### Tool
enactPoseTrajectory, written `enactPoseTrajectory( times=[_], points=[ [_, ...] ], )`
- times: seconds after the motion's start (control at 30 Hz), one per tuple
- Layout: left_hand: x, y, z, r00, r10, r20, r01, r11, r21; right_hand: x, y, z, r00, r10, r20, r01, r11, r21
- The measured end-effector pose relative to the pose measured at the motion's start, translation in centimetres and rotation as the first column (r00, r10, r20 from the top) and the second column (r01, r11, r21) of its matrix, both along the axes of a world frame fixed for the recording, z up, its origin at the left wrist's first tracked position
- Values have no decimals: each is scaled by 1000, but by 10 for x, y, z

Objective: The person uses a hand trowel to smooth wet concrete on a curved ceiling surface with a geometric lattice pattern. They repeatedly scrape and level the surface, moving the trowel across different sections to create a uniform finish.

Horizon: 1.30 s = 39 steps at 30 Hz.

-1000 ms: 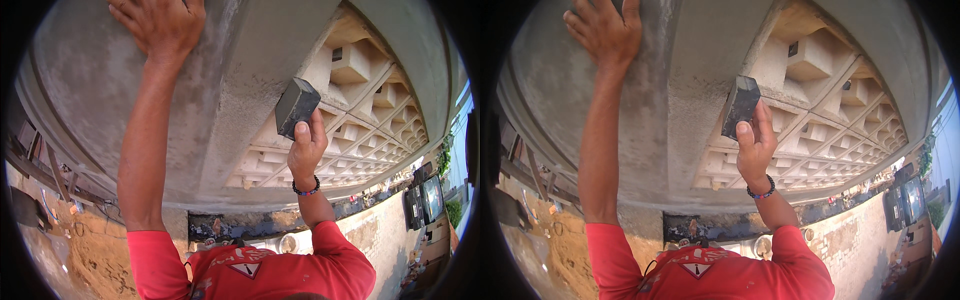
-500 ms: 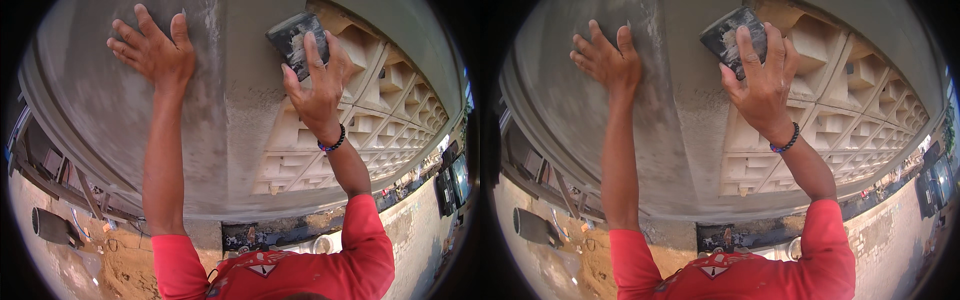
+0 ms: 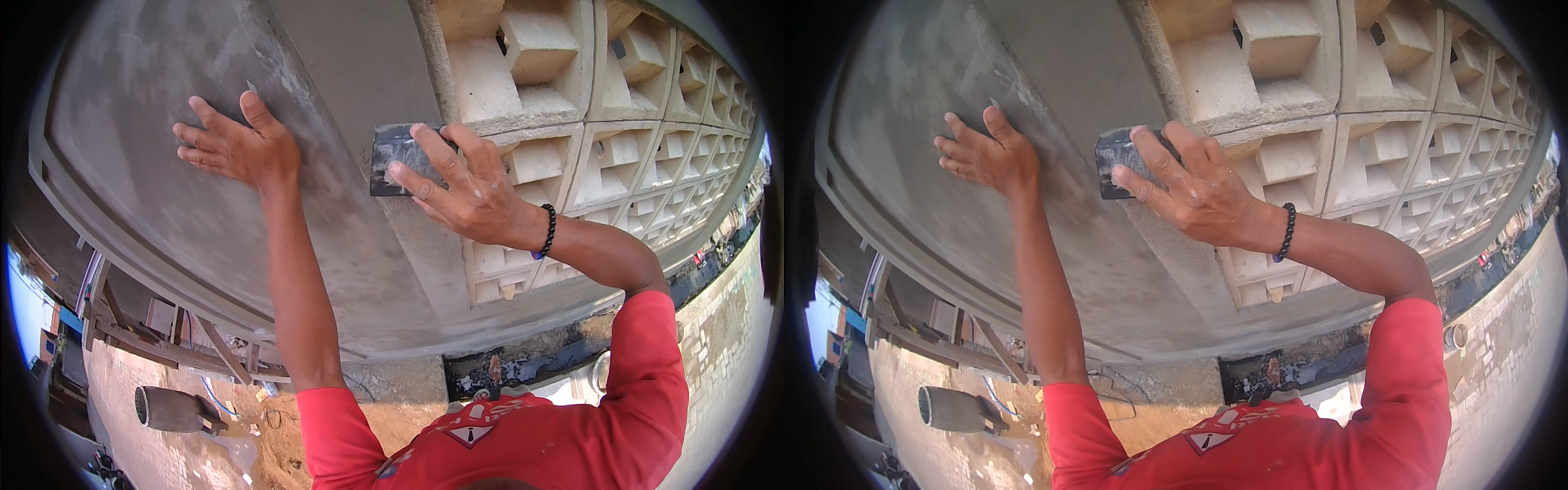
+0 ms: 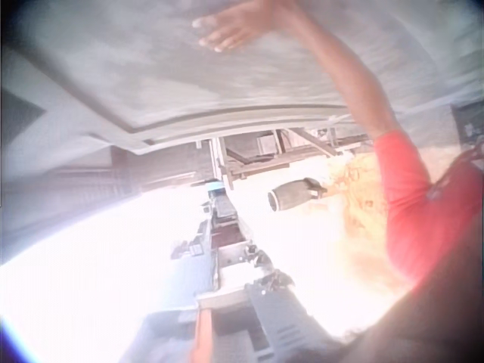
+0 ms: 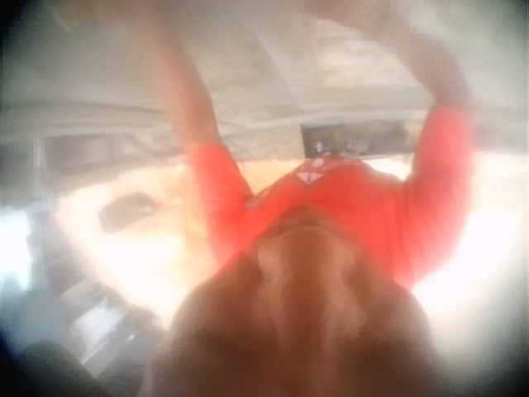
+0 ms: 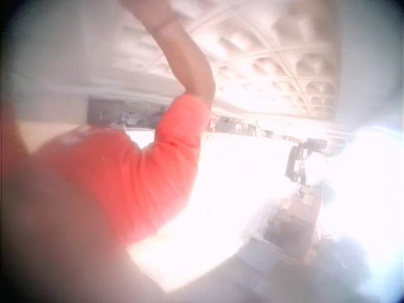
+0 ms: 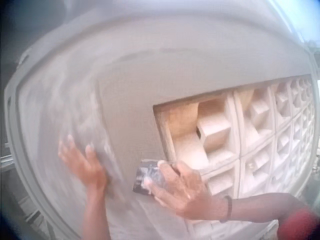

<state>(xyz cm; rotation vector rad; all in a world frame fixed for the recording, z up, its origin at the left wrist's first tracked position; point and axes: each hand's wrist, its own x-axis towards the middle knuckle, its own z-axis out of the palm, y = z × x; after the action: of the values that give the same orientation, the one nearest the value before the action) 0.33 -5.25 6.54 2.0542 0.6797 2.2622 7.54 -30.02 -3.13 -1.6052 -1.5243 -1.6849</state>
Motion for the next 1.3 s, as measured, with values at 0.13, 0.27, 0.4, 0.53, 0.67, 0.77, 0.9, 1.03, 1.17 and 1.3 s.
enactPoseTrajectory(
  times=[0.13,0.27,0.4,0.53,0.67,0.77,0.9,1.03,1.17,1.3],
  points=[
    [1,-3,2,1000,-3,8,3,1000,-28,-14,-24,-8,959,223,-173,-228,973,-12],
    [-4,-3,1,1000,11,4,-11,999,-31,0,-25,65,996,36,-80,-13,963,270],
    [-4,-4,0,1000,25,-3,-25,1000,-12,8,-4,15,998,44,-35,-41,996,76],
    [2,-6,0,1000,-24,18,25,1000,-15,-4,-26,-12,988,136,-68,-143,983,-114],
    [-4,-1,-3,1000,-10,22,10,1000,3,-6,-30,77,994,105,-25,-100,985,139],
    [-4,-1,-2,1000,-2,23,2,1000,25,0,-6,81,1000,-2,-16,4,991,131],
    [6,-3,-1,999,3,54,-5,999,46,-4,-20,-5,993,84,-81,-102,960,-262],
    [3,1,-5,995,44,87,-51,996,80,-7,-58,29,622,585,-520,-544,801,251],
    [7,1,-4,992,40,117,-52,993,107,10,-57,76,133,831,-540,-521,522,675],
    [5,2,-4,993,12,114,-22,996,89,11,-38,97,67,867,-494,-546,446,709]
  ],
)
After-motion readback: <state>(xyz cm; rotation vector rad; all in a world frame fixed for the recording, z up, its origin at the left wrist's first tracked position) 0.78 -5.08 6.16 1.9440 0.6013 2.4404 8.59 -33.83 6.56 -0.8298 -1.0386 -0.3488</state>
